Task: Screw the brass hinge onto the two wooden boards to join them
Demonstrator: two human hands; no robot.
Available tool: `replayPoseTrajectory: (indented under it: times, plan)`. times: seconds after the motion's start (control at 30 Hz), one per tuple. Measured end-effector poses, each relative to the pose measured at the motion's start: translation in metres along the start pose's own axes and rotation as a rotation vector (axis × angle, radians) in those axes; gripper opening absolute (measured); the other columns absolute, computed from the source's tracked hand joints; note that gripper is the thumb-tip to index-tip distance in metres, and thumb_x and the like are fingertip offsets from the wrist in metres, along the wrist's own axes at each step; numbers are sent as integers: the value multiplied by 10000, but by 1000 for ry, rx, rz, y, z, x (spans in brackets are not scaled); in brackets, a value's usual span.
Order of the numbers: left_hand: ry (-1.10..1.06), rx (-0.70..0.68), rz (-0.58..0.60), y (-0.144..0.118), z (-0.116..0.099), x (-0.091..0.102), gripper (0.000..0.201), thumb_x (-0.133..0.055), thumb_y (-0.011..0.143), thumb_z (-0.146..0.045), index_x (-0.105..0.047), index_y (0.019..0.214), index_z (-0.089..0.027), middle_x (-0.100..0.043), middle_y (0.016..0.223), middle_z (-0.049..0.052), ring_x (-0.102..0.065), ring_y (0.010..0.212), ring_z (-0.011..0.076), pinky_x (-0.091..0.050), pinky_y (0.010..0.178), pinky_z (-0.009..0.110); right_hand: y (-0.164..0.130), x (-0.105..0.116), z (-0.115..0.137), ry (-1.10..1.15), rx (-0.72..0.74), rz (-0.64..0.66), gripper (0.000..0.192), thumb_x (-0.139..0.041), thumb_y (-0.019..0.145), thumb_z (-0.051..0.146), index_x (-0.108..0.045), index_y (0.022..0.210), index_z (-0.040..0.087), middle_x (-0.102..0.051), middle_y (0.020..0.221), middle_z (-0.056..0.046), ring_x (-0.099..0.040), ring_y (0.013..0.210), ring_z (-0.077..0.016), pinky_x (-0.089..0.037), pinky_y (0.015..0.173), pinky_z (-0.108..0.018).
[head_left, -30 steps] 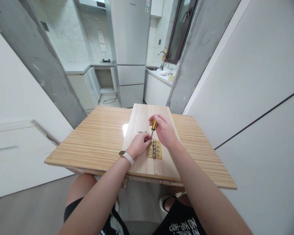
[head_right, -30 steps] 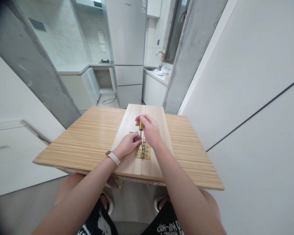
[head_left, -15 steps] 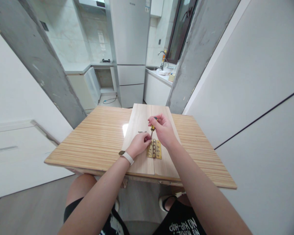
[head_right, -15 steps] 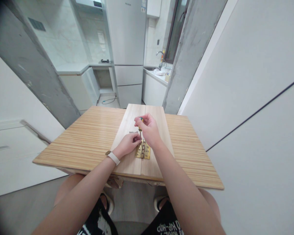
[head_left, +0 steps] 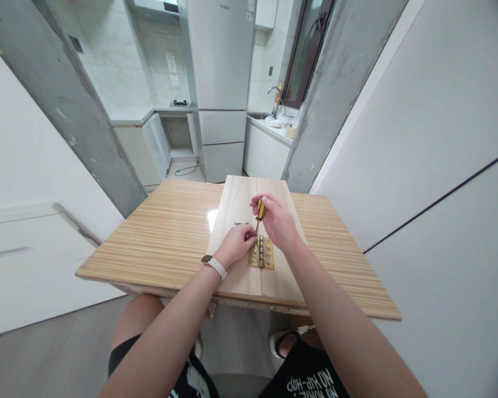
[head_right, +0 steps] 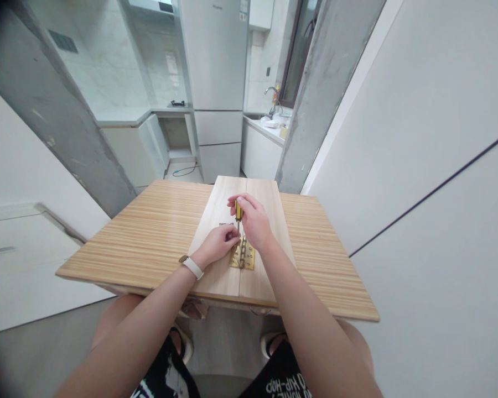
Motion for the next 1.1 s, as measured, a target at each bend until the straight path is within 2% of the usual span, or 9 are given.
replayPoseTrajectory:
  times: [0.17, 0.3, 0.43, 0.57, 0.7, 0.83, 1.1]
  plan:
    - [1, 1, 0, 0, 2, -1, 109, -679, 869, -132, -632, 787, -186, -629, 759, -9, -539, 711, 157, -382, 667, 280, -1, 1, -4, -49, 16, 1, 180, -761, 895, 410, -749, 921, 233, -702, 952, -32, -639, 858, -183, -511, 868, -357]
    - [-3, -3, 1, 0, 1, -1, 95, -677, 868, -126, -644, 800, -184, -650, 783, -1, -555, 725, 159, -395, 677, 281, -1, 1, -5, -25, 32, -25, 200, -817, 864, 397, -705, 910, 237, -709, 943, -14, -679, 885, -180, -521, 895, -362]
    - [-15, -12, 2, 0, 0, 0, 98, -670, 869, -110, -647, 804, -180, -656, 792, 2, -559, 725, 156, -402, 688, 279, 0, 1, -7, -34, 35, -58, 272, -857, 829, 380, -638, 895, 234, -715, 905, 4, -700, 840, -173, -529, 858, -357]
    - [-18, -13, 1, 0, 0, 0, 113, -678, 863, -102, -639, 789, -179, -646, 777, -2, -548, 710, 151, -397, 683, 276, 0, 0, -8, -75, 33, -42, 311, -838, 851, 411, -586, 942, 253, -730, 879, 11, -645, 752, -152, -492, 750, -318]
    - [-11, -16, -2, 0, -1, 0, 118, -680, 866, -108, -635, 786, -182, -637, 767, -7, -546, 712, 154, -391, 681, 278, -2, 0, -4, -47, 38, 7, 207, -709, 954, 446, -659, 978, 247, -706, 876, -8, -578, 733, -151, -456, 735, -318]
    - [0, -14, 3, 0, 0, -1, 124, -679, 872, -129, -628, 775, -187, -628, 755, -9, -549, 715, 158, -387, 677, 280, -3, 0, 1, 19, 16, 32, 248, -587, 979, 400, -747, 932, 217, -679, 860, -41, -563, 741, -176, -442, 713, -335]
    - [2, -4, 7, 1, 2, -2, 118, -673, 869, -131, -623, 778, -188, -624, 747, -13, -539, 703, 153, -382, 663, 277, -3, 3, -2, -41, 7, -13, 210, -696, 944, 415, -737, 882, 219, -695, 912, -37, -606, 806, -174, -479, 783, -328]
Point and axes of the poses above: each hand's wrist, its own y-axis towards the middle knuckle, its own x-axis out of the back of the hand, z = x × y, the point moved 2 cm from there along y, towards the middle knuckle
